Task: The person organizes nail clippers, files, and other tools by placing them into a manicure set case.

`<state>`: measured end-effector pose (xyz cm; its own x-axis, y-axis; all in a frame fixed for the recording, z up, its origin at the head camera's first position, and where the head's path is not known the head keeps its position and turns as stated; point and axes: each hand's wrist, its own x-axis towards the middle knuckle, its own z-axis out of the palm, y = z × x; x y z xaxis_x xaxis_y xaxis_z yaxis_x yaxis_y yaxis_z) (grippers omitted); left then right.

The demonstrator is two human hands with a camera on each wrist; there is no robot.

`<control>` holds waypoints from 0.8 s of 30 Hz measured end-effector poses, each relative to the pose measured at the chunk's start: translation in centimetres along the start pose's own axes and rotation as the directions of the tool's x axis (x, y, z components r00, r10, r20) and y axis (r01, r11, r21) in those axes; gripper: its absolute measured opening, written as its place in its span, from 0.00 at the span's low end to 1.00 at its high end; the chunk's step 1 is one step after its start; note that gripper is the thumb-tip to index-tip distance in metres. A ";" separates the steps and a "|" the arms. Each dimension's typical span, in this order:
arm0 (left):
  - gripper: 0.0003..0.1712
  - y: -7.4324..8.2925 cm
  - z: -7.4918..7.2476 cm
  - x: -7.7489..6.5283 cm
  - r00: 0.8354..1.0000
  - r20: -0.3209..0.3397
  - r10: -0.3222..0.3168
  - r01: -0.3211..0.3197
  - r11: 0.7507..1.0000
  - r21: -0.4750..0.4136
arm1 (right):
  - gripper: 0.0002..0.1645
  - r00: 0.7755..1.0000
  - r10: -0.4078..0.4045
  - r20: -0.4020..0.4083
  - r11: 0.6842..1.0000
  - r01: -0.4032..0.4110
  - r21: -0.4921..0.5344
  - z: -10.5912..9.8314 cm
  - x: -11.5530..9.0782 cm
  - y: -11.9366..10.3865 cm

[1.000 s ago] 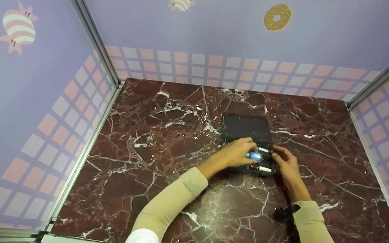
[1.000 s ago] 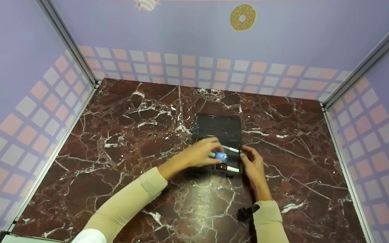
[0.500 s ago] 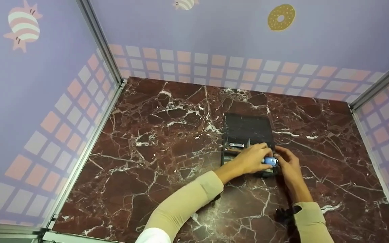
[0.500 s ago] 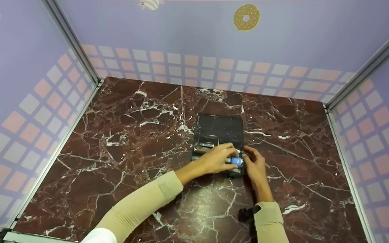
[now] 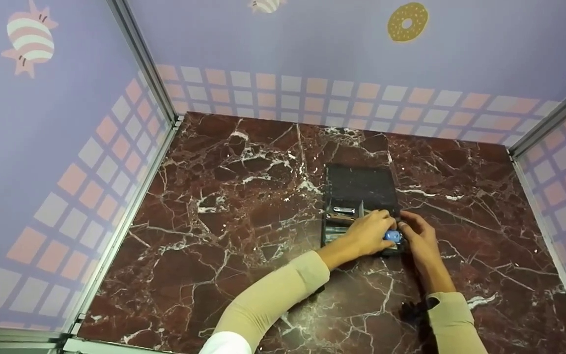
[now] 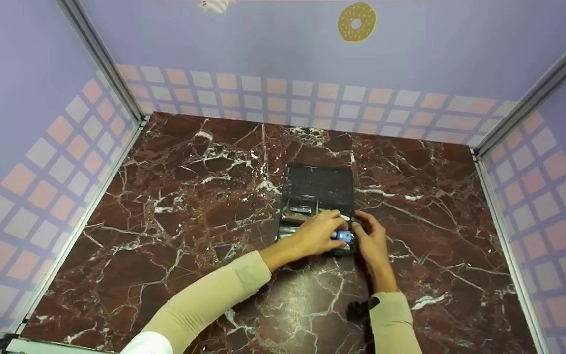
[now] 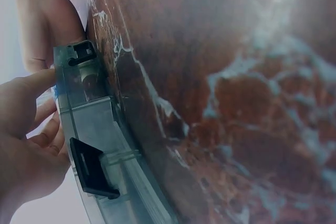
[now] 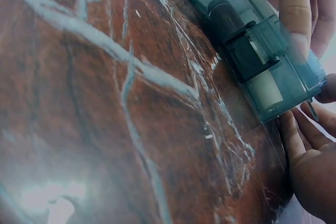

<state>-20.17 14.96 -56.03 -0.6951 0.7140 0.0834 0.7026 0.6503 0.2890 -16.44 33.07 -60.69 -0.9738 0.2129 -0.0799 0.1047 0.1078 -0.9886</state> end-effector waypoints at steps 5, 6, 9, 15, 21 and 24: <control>0.21 0.1 0.1 -0.3 1.000 -0.024 0.012 -0.012 1.000 0.000 | 0.25 1.000 0.005 0.007 1.000 -0.005 0.009 0.0 -0.1 0.0; 0.21 0.1 0.0 -0.4 1.000 -0.025 0.015 -0.015 1.000 -0.006 | 0.25 1.000 0.008 0.006 1.000 -0.008 0.015 0.0 -0.1 -0.1; 0.21 -0.2 -0.3 -0.6 0.999 -0.026 0.031 -0.032 0.999 -0.023 | 0.25 1.000 0.009 0.002 1.000 -0.009 0.025 0.0 -0.2 -0.2; 0.22 -1.3 -1.3 -0.9 0.998 -0.006 0.068 -0.068 0.996 -0.050 | 0.25 1.000 0.017 0.003 0.999 -0.017 0.027 -0.1 -0.2 -0.3; 0.27 -2.4 -2.7 -1.3 0.997 -0.011 0.074 -0.075 0.993 -0.089 | 0.25 1.000 0.020 0.005 0.999 -0.020 0.044 0.1 -0.1 -0.3; 0.30 -2.7 -3.4 -1.5 0.997 -0.002 0.072 -0.072 0.990 -0.120 | 0.26 1.000 0.028 0.009 0.998 -0.029 0.051 0.2 -0.2 -0.3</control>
<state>-21.50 11.22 -53.70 -0.6430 0.7585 0.1058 0.7273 0.5614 0.3948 -16.31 32.82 -60.37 -0.9723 0.2071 -0.1089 0.1220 0.0516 -0.9912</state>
